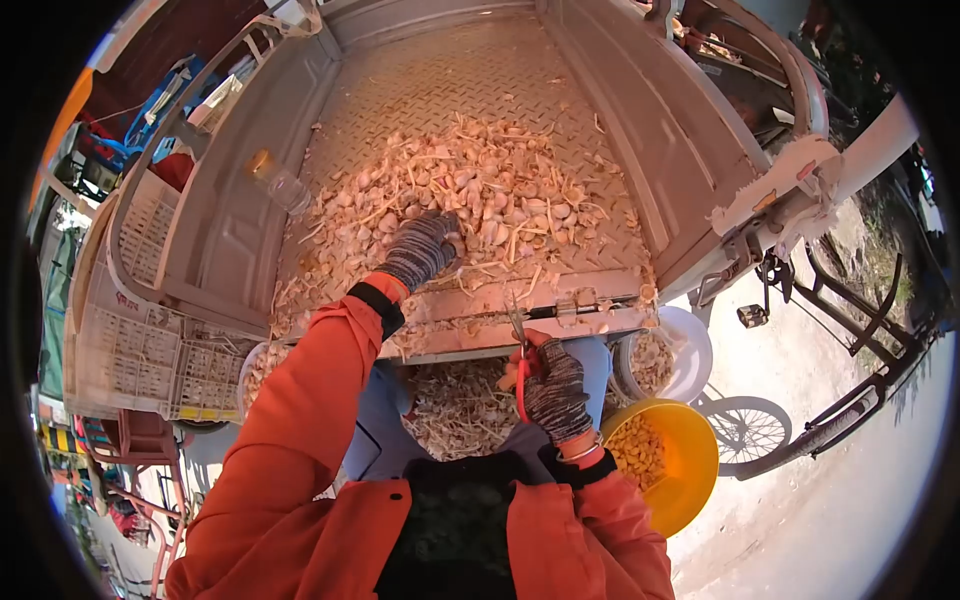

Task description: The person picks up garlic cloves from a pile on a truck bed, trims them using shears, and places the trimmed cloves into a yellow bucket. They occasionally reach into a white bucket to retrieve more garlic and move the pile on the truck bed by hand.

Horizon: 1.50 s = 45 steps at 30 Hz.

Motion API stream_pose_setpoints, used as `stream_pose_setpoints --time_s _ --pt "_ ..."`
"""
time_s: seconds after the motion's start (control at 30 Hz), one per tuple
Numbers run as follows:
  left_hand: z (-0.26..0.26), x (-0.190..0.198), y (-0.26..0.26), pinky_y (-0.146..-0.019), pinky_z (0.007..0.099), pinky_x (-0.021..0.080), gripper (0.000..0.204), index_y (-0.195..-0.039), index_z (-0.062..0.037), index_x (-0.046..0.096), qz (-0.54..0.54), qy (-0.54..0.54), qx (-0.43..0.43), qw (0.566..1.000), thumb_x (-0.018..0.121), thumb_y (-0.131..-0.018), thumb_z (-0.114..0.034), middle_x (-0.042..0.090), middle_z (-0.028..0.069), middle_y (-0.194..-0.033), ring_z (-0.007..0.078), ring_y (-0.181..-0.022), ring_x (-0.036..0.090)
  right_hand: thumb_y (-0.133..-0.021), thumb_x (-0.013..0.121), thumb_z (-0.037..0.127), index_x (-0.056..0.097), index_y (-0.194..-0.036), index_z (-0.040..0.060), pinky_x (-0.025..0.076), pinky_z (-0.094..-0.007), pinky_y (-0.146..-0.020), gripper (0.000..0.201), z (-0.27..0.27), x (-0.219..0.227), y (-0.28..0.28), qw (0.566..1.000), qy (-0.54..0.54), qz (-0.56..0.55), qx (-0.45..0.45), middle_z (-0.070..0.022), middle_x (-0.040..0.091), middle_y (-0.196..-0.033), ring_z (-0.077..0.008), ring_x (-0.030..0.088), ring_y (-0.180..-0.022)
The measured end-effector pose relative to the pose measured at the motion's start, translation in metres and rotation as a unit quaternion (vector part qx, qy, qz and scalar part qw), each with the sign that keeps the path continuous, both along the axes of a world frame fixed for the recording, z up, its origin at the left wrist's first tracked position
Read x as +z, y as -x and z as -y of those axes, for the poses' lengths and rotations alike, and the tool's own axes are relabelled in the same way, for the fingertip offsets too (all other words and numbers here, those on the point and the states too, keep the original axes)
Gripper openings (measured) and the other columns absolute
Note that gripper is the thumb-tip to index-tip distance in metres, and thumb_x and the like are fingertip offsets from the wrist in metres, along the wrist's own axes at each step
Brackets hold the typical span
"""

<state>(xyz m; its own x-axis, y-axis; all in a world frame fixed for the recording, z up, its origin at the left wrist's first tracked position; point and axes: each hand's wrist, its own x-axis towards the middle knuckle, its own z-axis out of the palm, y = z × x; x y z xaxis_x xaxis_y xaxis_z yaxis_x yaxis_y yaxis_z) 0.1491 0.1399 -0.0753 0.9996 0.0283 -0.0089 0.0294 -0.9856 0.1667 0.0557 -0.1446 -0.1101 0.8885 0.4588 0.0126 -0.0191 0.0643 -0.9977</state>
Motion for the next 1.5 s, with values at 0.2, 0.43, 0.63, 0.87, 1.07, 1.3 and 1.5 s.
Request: stream_pose_setpoints --time_s 0.2,0.43,0.63,0.87,1.07,1.3,1.5 --pt "-0.017 0.014 0.002 -0.055 0.0361 0.05 0.023 -0.096 -0.0004 0.057 0.031 0.252 0.096 0.962 0.06 -0.084 -0.019 0.062 0.0146 -0.093 0.0238 -0.062 0.057 -0.08 0.063 -0.006 0.052 -0.122 0.0022 0.052 -0.0254 -0.075 0.045 0.002 0.01 -0.002 0.999 -0.025 -0.031 -0.01 -0.0076 0.062 -0.091 -0.0131 0.061 -0.08" --pt "0.069 0.023 0.112 -0.042 0.0254 0.038 0.027 -0.093 -0.0012 0.048 -0.115 0.97 0.151 0.155 0.05 -0.097 -0.028 0.048 0.0095 -0.083 0.0127 -0.06 0.045 -0.072 0.074 0.001 0.055 -0.119 0.0033 0.05 -0.03 -0.076 0.051 -0.036 0.054 -0.016 0.958 0.026 0.272 -0.081 -0.009 0.061 -0.096 -0.0183 0.059 -0.085" --pt "0.113 0.016 0.153 -0.049 0.0201 0.036 0.015 -0.103 -0.0066 0.052 -0.037 0.912 0.105 0.395 0.054 -0.095 -0.018 0.054 0.002 -0.089 0.009 -0.065 0.048 -0.071 0.07 -0.001 0.058 -0.118 0.0043 0.05 -0.0288 -0.071 0.049 -0.038 0.056 -0.011 0.96 0.007 0.278 -0.029 -0.0083 0.06 -0.092 -0.0169 0.059 -0.078" --pt "0.117 0.024 0.176 -0.051 0.0207 0.036 0.025 -0.111 -0.0055 0.05 -0.005 0.779 0.061 0.624 0.057 -0.093 -0.022 0.054 0.0023 -0.088 0.0069 -0.067 0.048 -0.078 0.066 -0.001 0.058 -0.116 0.0017 0.05 -0.0278 -0.074 0.04 -0.018 0.071 0.009 0.995 -0.074 0.064 0.008 -0.0077 0.065 -0.094 -0.0133 0.061 -0.082" --pt "0.111 0.031 0.181 -0.053 0.0218 0.038 0.023 -0.108 -0.0036 0.052 0.032 0.787 0.068 0.613 0.056 -0.093 -0.02 0.057 0.0045 -0.082 0.0076 -0.062 0.048 -0.07 0.077 0.017 0.063 -0.11 0.0065 0.048 -0.0399 -0.071 0.043 0.036 0.072 0.025 0.884 0.187 0.428 -0.011 -0.0146 0.063 -0.086 -0.0324 0.06 -0.079" --pt "0.112 0.024 0.187 -0.053 0.0224 0.036 0.023 -0.109 0.0005 0.055 -0.015 0.715 0.04 0.698 0.053 -0.094 -0.016 0.053 0.0018 -0.069 0.0083 -0.059 0.044 -0.07 0.077 0.022 0.067 -0.1 0.0048 0.049 -0.039 -0.065 0.036 0.03 0.058 0.024 0.887 0.212 0.41 0.022 -0.0164 0.062 -0.076 -0.0341 0.061 -0.071" --pt "0.118 0.022 0.191 -0.053 0.0216 0.036 0.025 -0.108 0.0019 0.058 -0.019 0.705 0.041 0.708 0.053 -0.094 -0.018 0.054 0.0019 -0.07 0.0074 -0.057 0.042 -0.077 0.068 0.008 0.065 -0.101 0.001 0.05 -0.0312 -0.065 0.025 0.032 0.049 0.035 0.973 0.148 0.106 0.139 -0.0148 0.067 -0.085 -0.0241 0.066 -0.074"
